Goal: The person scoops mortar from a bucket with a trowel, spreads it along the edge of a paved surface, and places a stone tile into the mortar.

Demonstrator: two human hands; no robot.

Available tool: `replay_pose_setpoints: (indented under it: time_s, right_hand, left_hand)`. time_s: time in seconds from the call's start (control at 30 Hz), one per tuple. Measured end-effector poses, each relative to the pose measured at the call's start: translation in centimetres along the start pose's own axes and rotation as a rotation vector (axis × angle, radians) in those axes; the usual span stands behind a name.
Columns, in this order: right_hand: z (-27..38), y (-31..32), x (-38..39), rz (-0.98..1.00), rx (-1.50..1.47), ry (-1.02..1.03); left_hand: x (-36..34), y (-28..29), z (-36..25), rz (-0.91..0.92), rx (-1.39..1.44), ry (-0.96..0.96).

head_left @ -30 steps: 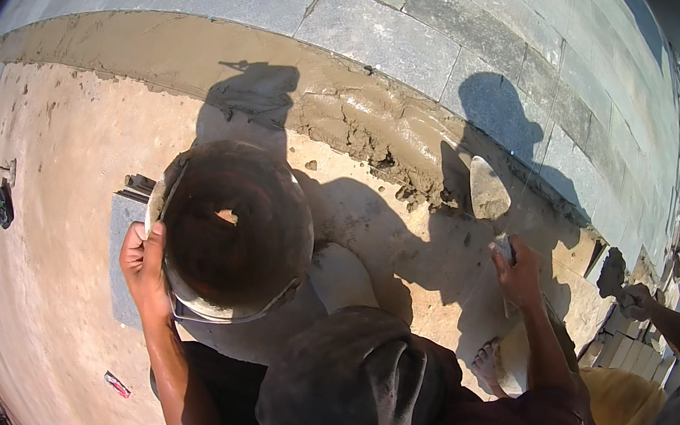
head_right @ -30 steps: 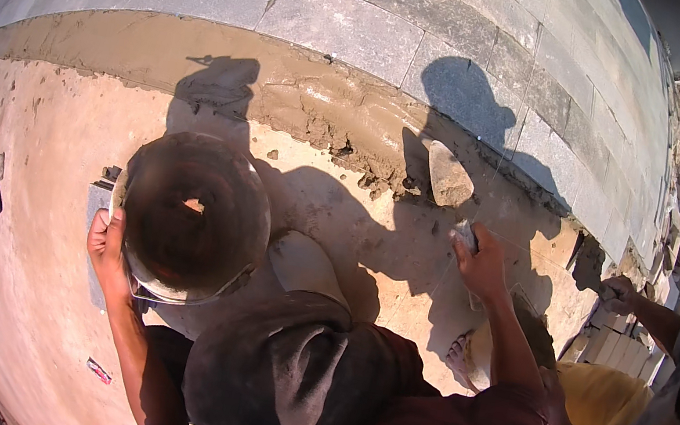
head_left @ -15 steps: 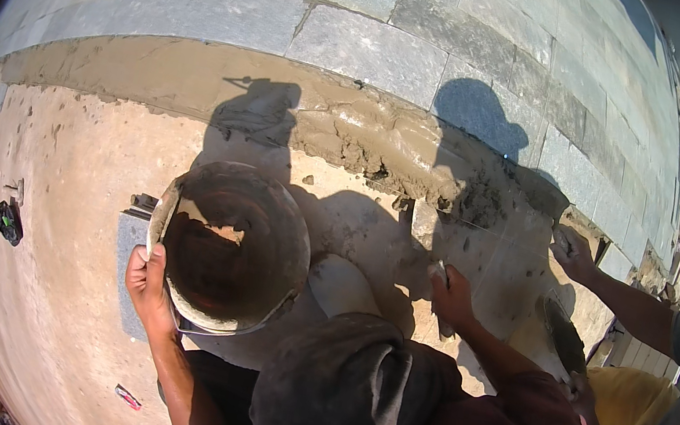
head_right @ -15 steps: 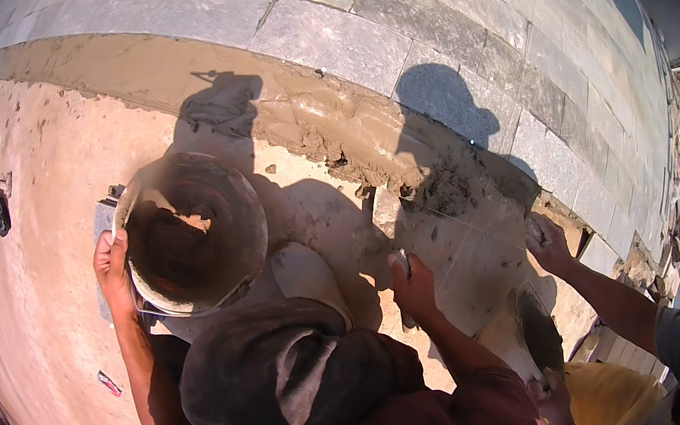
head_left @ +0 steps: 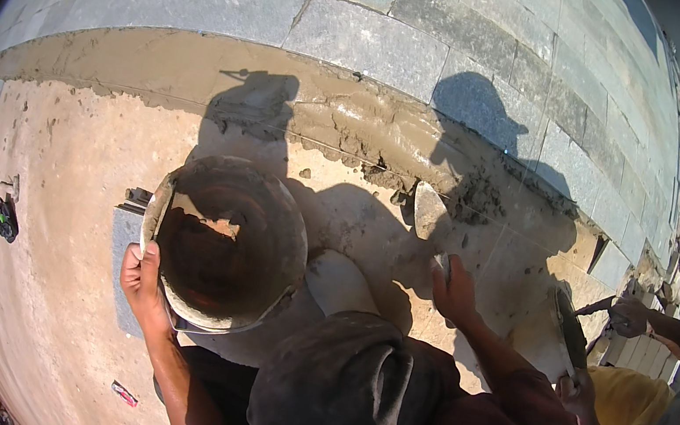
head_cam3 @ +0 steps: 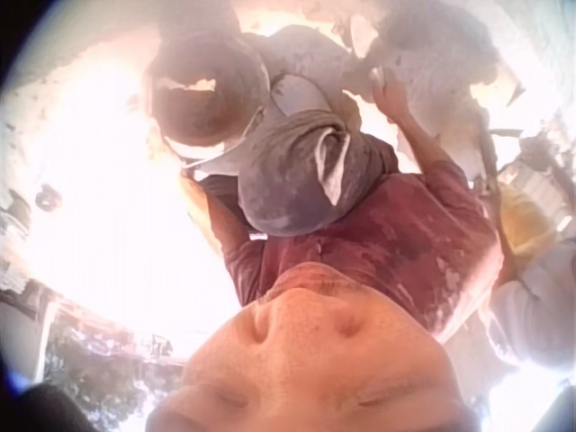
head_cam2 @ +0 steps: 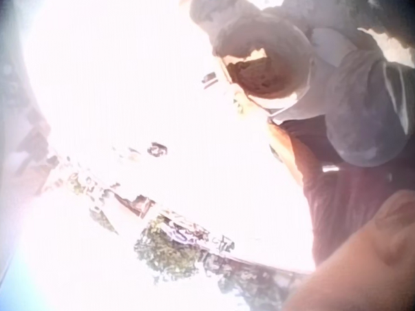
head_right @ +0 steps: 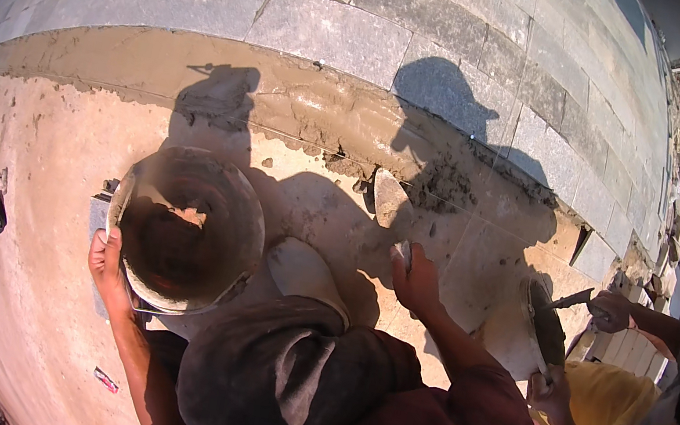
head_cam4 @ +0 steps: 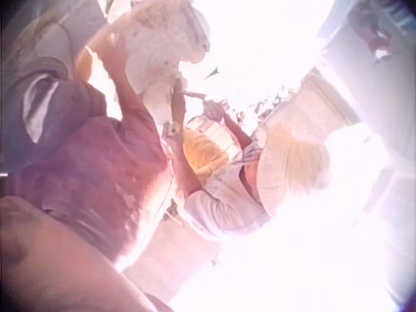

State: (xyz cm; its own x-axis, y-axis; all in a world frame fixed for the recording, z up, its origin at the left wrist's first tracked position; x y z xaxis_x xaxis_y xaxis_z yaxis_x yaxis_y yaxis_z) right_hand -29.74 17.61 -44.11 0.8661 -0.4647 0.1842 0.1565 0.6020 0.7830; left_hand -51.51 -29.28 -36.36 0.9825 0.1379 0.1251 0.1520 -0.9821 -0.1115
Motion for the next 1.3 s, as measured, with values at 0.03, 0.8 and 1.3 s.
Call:
replay_pose_setpoints:
  time_s: [0.03,0.8,1.3]
  right_hand:
    - [-0.2,-0.4,-0.5,0.034,0.004,-0.056]
    - [5.7,-2.7,-7.9,0.268,0.233,-0.120]
    - [10.3,-11.1,-10.9,0.042,-0.023,0.098]
  left_hand:
    - [0.1,0.0,0.1,-0.004,0.005,0.011]
    - [-0.1,-0.2,0.1,-0.023,-0.015,-0.004]
    - [-0.3,-1.8,-0.6,-0.013,0.015,-0.001]
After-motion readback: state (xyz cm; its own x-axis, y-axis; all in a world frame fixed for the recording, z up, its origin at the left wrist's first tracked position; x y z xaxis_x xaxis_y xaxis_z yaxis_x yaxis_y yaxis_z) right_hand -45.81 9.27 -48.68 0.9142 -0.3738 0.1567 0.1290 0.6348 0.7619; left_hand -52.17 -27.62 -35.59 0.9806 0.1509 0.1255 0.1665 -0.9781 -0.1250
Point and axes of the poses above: each hand's wrist, its own x-axis away from the middle knuckle, its own y-axis out of the back of the hand, z = x × y, the point moved 6 cm from there along -x, towards the middle knuckle, and after that the axes turned 2 degrees about x, right-handed, at the moved point
